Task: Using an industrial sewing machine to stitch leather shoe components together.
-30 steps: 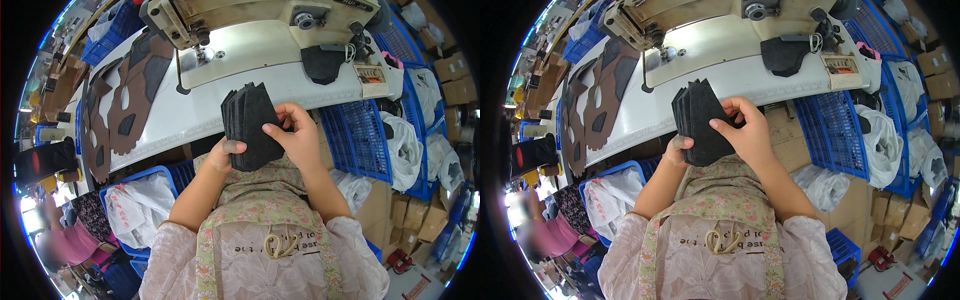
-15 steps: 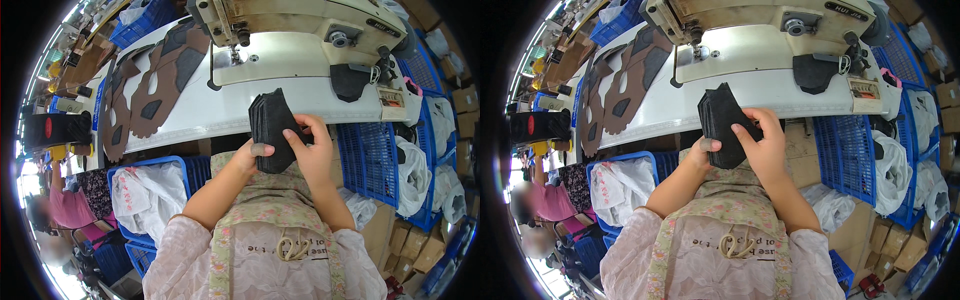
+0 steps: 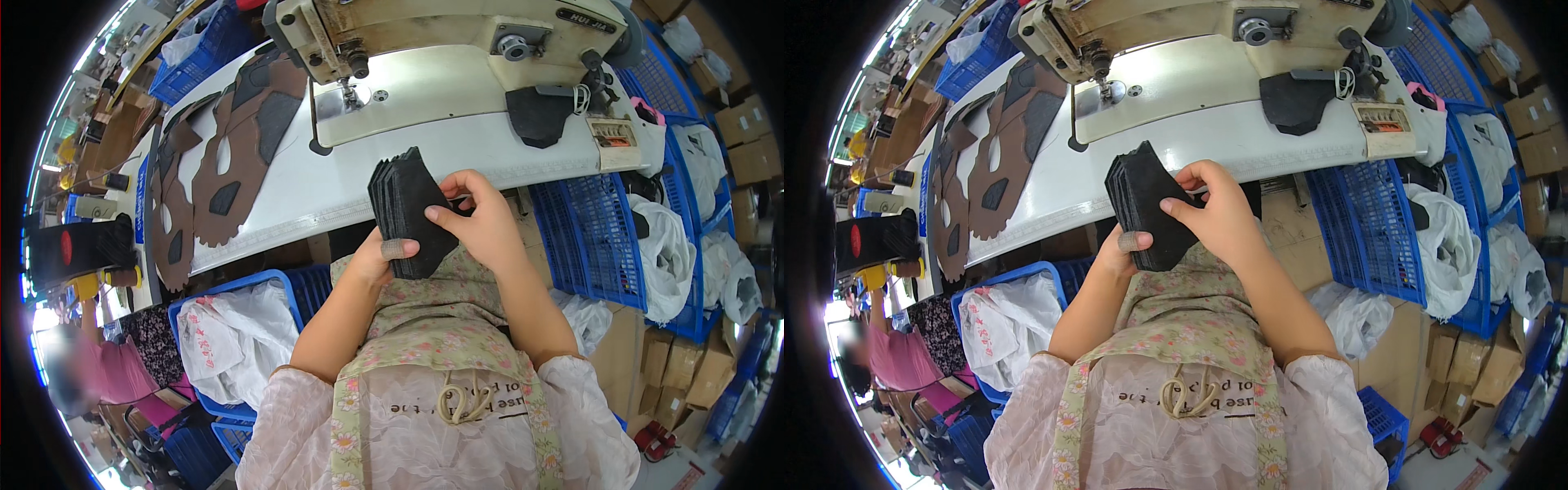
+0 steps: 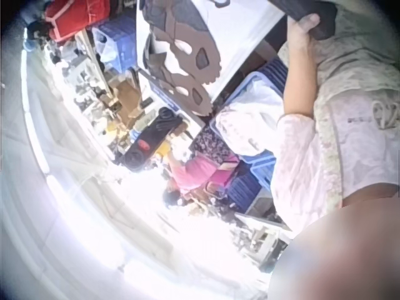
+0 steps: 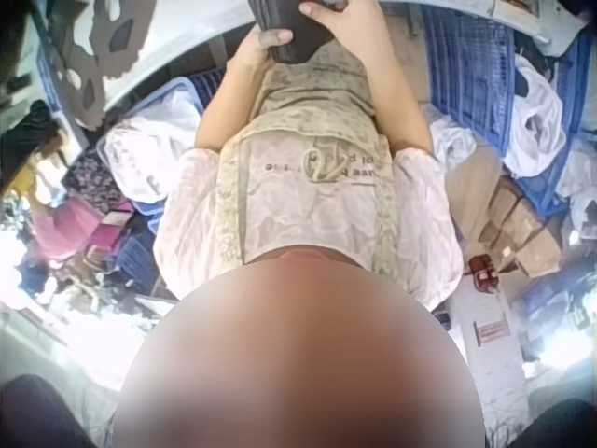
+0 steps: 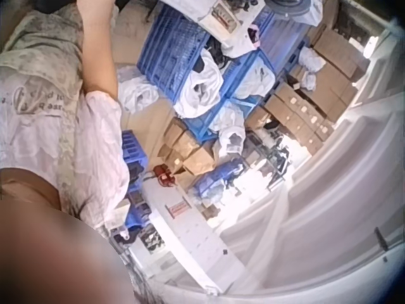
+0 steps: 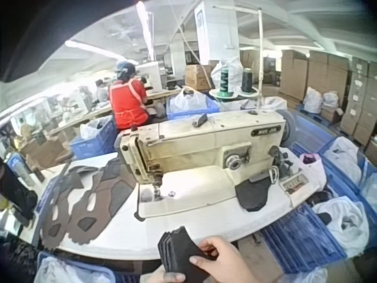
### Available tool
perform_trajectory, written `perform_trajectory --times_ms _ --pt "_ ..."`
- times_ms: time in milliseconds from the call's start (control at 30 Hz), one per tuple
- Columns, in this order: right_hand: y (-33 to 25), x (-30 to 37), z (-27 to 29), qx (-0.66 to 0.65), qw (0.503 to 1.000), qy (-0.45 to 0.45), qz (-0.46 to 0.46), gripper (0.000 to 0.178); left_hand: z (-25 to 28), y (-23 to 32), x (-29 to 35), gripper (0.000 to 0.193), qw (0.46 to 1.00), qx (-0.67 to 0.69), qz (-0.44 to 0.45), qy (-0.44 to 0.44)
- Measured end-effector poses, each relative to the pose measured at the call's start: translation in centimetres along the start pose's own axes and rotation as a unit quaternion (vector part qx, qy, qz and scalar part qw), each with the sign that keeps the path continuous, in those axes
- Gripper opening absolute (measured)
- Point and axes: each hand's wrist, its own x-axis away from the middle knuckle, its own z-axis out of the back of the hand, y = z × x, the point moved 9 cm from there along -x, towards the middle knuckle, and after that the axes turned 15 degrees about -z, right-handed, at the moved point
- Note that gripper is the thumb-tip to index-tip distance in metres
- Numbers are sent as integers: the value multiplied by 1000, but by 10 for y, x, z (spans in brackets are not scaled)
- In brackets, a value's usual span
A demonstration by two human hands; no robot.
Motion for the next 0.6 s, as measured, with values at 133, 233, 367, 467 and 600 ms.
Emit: perform_trajectory --times_ms 133,233,367,467,600 --pt "-7 1 -5 -1 1000 -7 21 35 3 5 2 84 1000 1 -13 4" --pt "-9 2 -7 4 1000 1 29 34 9 5 4 83 1000 -16 -8 18" --pt "-9 4 -9 10 999 7 36 34 13 4 6 83 1000 -23 -8 19" --pt "-7 5 -10 24 999 9 24 34 14 3 7 82 1000 -21 -3 21" --pt "-8 8 -10 26 999 22 34 32 15 4 8 83 999 -17 -7 27"
